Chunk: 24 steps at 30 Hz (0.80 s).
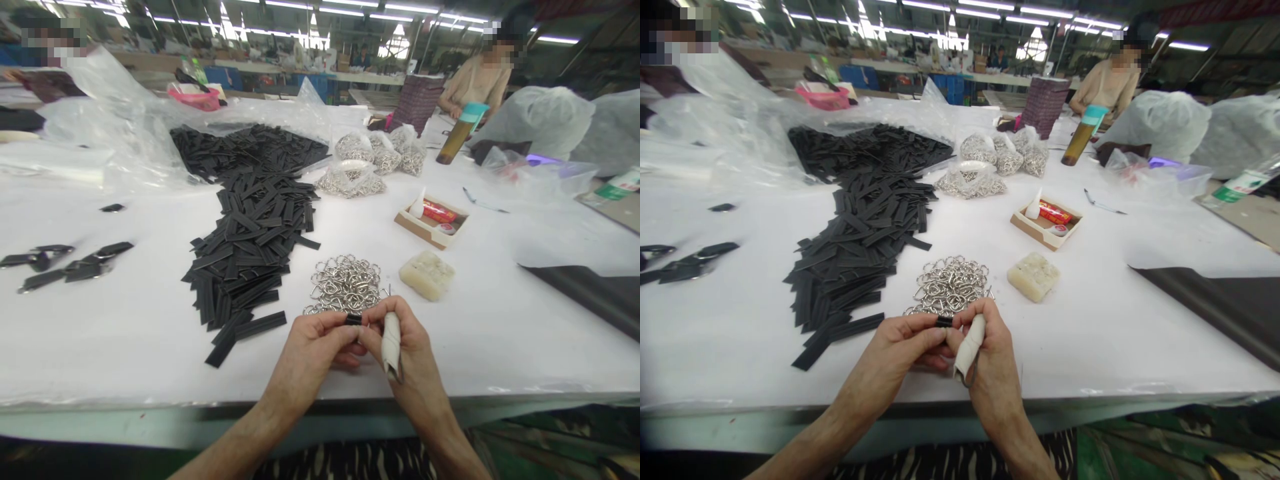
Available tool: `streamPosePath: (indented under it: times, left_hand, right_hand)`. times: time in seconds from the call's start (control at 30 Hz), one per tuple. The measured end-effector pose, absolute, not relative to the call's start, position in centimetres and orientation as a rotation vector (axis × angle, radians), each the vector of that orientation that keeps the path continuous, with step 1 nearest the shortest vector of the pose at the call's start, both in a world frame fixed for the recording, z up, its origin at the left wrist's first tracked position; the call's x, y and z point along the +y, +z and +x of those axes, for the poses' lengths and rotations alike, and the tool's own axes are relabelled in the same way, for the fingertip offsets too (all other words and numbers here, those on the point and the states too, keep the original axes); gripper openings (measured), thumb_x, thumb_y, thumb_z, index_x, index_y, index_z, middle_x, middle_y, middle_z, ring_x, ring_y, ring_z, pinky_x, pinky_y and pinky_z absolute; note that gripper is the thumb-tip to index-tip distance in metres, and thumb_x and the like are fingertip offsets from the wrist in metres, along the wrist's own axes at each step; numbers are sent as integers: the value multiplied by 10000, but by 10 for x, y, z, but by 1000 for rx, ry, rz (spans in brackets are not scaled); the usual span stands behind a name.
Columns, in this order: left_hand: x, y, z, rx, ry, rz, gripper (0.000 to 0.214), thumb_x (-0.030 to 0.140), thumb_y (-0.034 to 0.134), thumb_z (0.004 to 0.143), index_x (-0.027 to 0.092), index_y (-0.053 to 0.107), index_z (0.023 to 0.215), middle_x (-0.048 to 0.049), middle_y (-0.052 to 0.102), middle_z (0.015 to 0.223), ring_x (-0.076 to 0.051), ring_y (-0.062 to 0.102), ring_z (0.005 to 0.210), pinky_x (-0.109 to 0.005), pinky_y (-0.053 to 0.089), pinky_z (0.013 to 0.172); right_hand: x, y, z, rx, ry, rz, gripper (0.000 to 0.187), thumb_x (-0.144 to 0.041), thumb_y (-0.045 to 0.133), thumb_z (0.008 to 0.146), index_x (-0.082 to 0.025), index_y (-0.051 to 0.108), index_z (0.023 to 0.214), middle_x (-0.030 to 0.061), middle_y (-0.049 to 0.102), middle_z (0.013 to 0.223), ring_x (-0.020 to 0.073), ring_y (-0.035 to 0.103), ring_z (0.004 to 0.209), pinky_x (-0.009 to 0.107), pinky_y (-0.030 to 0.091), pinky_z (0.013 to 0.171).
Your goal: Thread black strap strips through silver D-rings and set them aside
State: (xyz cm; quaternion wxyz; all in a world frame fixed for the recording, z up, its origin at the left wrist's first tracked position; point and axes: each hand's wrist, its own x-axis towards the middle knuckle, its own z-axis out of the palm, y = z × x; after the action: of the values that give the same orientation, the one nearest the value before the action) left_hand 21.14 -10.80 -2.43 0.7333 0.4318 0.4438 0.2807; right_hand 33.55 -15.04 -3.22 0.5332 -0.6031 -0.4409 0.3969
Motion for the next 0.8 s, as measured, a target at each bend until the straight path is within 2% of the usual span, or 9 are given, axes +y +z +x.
streamPosePath:
  times: [0.27,0.47,0.67,0.8]
  left_hand:
    - [-107,-29,212,1013,664,862,148,254,662,727,118,611,759,-78,702,744,-214,685,656,-342,570,668]
    - [-106,-28,212,967,666,803,181,277,696,693,125,609,739,-72,693,717,-217,681,644,-339,566,640]
    - [-105,-28,211,974,650,820,175,284,678,706,127,601,722,-84,699,781,-206,680,636,-342,568,651]
    - [-105,-29,211,973,636,836,160,274,659,719,127,594,720,-68,684,717,-198,675,625,-337,567,654]
  right_hand:
    - [-150,-28,331,-1022,849,-1496,146,-292,622,786,-204,505,779,-2,565,729,132,533,605,201,418,461]
    - [-149,-29,329,-1000,854,-1503,153,-301,628,794,-206,509,786,2,568,724,140,539,624,206,418,467]
    - [-146,-30,329,-989,844,-1489,184,-320,648,772,-203,508,755,-10,553,684,133,514,589,211,409,467]
    - [-146,-30,330,-1001,842,-1496,181,-325,644,771,-201,513,754,-5,571,695,136,522,598,212,407,468]
